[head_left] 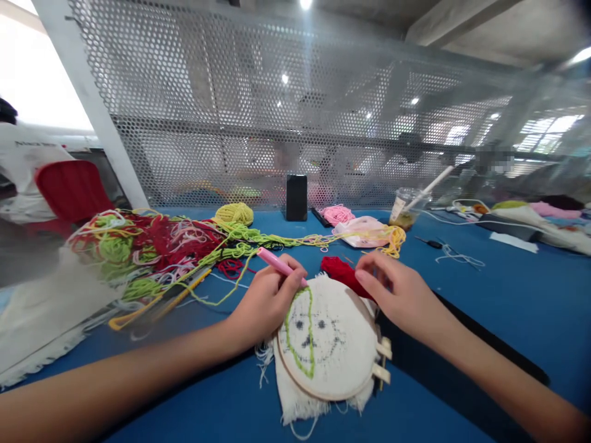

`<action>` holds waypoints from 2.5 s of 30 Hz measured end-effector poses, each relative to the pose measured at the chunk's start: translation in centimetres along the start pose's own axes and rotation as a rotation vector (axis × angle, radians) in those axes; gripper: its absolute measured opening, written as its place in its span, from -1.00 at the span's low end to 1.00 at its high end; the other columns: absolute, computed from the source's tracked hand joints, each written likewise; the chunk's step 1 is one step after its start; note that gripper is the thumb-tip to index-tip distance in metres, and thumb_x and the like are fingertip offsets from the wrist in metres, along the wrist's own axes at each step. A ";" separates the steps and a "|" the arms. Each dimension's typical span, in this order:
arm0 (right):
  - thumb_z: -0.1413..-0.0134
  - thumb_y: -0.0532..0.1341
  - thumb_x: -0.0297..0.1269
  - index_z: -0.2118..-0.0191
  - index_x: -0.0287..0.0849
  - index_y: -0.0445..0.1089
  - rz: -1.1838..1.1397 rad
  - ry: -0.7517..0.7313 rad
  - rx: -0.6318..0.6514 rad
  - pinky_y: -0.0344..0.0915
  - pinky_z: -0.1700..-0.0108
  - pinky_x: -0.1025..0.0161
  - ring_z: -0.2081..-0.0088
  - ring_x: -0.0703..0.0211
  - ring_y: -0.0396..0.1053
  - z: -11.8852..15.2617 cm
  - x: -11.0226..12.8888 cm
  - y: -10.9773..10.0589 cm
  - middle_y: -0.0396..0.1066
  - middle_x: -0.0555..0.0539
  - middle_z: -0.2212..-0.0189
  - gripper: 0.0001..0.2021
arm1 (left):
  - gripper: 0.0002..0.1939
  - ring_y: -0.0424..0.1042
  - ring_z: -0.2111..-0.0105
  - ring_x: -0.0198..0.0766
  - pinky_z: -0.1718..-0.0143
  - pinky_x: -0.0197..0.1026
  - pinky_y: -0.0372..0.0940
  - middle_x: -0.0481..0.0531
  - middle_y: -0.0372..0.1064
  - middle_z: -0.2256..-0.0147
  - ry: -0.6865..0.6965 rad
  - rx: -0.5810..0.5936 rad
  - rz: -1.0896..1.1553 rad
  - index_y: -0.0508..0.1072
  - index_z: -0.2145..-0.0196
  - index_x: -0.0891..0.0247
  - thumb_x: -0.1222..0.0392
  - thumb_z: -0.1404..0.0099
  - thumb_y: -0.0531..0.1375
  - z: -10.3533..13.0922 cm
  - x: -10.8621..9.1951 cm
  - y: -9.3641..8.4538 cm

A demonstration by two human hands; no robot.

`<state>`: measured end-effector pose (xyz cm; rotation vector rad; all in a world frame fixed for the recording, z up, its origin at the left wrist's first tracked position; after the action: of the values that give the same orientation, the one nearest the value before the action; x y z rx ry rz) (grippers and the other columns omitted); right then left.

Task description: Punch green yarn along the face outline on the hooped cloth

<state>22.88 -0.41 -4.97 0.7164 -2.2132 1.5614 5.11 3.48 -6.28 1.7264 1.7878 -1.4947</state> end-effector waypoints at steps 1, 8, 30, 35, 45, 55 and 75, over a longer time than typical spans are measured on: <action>-0.09 0.00 -0.12 0.40 -0.13 0.26 0.027 0.008 0.096 0.09 0.48 0.31 0.52 0.28 0.17 0.1 -0.1 0.5 0.30 0.03 0.52 -0.78 | -0.72 0.25 0.39 -0.38 0.35 -0.31 0.16 -0.04 0.22 0.38 -0.005 -0.004 0.003 0.32 0.47 0.31 0.20 -0.31 -0.07 0.0 0.0 0.0; -0.09 -0.01 -0.22 0.44 -0.17 0.23 -0.182 0.092 0.188 0.14 0.47 0.32 0.49 0.28 0.22 0.3 -0.3 2.2 0.30 0.00 0.53 -0.81 | -0.75 0.25 0.41 -0.39 0.39 -0.32 0.17 -0.05 0.22 0.38 -0.029 0.001 0.036 0.31 0.44 0.30 0.18 -0.31 -0.07 0.1 0.3 0.1; -0.02 0.05 -0.35 0.18 -0.10 0.41 -0.425 0.085 0.136 0.22 0.05 0.12 0.10 0.11 0.32 0.4 -1.1 2.5 0.42 -0.04 0.16 -0.73 | -0.80 0.06 0.73 -0.45 0.69 -0.37 0.00 -0.19 0.06 0.70 -0.152 -0.016 0.196 0.25 0.39 0.24 0.11 -0.29 -0.06 0.3 1.0 0.0; -0.02 0.03 -0.35 0.21 -0.11 0.43 -0.406 0.084 0.123 0.22 0.07 0.12 0.14 0.11 0.34 0.3 -1.1 2.4 0.43 -0.04 0.19 -0.73 | -0.79 0.10 0.71 -0.44 0.68 -0.37 0.02 -0.18 0.09 0.68 -0.112 -0.061 0.192 0.25 0.40 0.23 0.11 -0.29 -0.06 0.5 1.1 -0.3; -0.02 0.02 -0.36 0.22 -0.12 0.43 -0.389 0.093 0.138 0.24 0.12 0.13 0.18 0.12 0.36 0.3 -1.0 2.4 0.45 -0.03 0.22 -0.73 | -0.80 0.12 0.70 -0.44 0.66 -0.37 0.05 -0.16 0.10 0.65 -0.089 -0.060 0.159 0.26 0.40 0.24 0.12 -0.29 -0.05 0.6 1.0 -0.2; -0.03 0.01 -0.39 0.23 -0.13 0.41 -0.348 0.081 0.123 0.22 0.13 0.16 0.17 0.12 0.33 0.5 -0.6 2.1 0.43 -0.04 0.22 -0.73 | -0.85 0.25 0.51 -0.38 0.46 -0.31 0.17 -0.07 0.25 0.50 0.040 -0.015 -0.069 0.28 0.42 0.26 0.22 -0.27 -0.02 0.7 -0.4 0.0; -0.04 -0.03 -0.39 0.40 -0.15 0.23 -0.345 0.084 0.094 0.21 0.32 0.24 0.34 0.18 0.30 0.9 -1.0 2.5 0.34 -0.02 0.43 -0.88 | -0.79 0.11 0.70 -0.43 0.67 -0.36 0.07 -0.17 0.09 0.68 -0.056 -0.022 0.072 0.25 0.42 0.23 0.16 -0.30 -0.08 0.6 0.2 0.0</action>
<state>22.24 -0.41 -7.70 0.9815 -1.8480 1.4947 4.73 3.12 -6.68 1.7027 1.6899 -1.4741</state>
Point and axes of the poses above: each hand's wrist, its own z-axis away from the middle knuckle, its own y-axis out of the palm, x = y × z, the point moved 6 cm from there along -z, towards the middle knuckle
